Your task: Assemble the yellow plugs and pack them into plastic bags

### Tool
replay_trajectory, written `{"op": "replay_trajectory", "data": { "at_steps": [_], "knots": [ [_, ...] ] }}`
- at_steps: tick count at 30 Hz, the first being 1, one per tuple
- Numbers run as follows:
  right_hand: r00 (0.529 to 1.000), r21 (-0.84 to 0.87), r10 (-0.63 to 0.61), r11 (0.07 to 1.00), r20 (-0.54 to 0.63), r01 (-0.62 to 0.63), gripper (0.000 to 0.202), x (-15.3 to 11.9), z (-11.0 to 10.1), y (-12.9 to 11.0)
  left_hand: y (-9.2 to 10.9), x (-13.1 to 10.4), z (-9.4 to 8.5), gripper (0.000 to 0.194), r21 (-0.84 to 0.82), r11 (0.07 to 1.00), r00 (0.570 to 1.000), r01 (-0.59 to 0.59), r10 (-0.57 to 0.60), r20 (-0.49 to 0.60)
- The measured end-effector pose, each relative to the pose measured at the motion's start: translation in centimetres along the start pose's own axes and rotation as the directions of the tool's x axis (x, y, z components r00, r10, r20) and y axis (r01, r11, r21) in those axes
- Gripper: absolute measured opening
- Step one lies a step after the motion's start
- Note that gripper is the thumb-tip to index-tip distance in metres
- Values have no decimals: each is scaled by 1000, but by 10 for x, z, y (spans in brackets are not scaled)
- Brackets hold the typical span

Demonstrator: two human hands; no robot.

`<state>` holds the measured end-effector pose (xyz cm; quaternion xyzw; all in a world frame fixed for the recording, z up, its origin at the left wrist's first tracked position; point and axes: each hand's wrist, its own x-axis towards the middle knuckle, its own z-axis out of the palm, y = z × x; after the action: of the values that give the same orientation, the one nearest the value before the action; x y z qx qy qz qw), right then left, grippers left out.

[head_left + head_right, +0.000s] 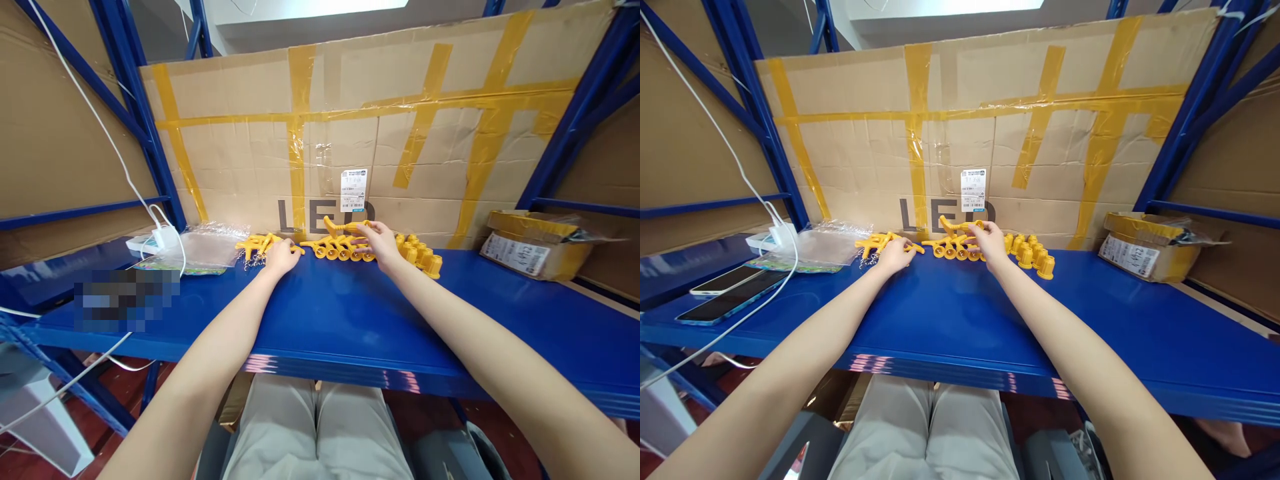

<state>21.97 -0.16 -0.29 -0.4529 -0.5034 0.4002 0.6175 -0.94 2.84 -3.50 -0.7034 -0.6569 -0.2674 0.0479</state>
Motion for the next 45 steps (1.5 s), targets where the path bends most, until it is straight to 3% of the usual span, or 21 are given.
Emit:
{"op": "replay_trajectory", "data": {
  "at_steps": [4,7,10,14,19,21,26,32,39,43,45],
  "knots": [
    [983,-315,-169,931,69,183,33,12,12,11,-6,0,7,46,89,996,993,22,-32,113],
    [935,-589,-293,727,200,354,36,20,24,18,-5,-1,9,52,160,987,970,-14,-26,243],
    [890,-742,-319,496,326,450,38,25,39,20,-4,-2,8,47,188,980,952,-62,1,307],
    [832,-806,-301,242,467,540,34,28,63,23,-5,-1,8,47,195,979,947,-67,1,320],
    [733,-763,-236,-66,638,643,32,28,87,36,-5,-2,8,50,192,980,948,-52,-12,319],
    [713,-736,-185,-144,676,661,33,27,94,43,-5,-2,8,51,188,981,950,-47,-15,313],
    [772,-783,-136,-156,621,602,37,25,97,56,-5,-2,6,51,193,980,944,-51,-16,331],
    [789,-795,-102,-99,606,598,40,25,92,59,-6,0,7,52,213,975,939,-57,-20,344],
    [845,-850,-99,-107,525,515,42,25,100,62,-7,0,8,49,186,982,967,-38,-11,254],
    [856,-859,-80,-90,511,504,42,23,100,61,-6,-2,4,55,179,983,982,39,-70,174],
    [859,-861,-72,-80,507,502,44,22,100,60,-6,-2,2,57,176,982,977,74,-107,184]
  ]
}}
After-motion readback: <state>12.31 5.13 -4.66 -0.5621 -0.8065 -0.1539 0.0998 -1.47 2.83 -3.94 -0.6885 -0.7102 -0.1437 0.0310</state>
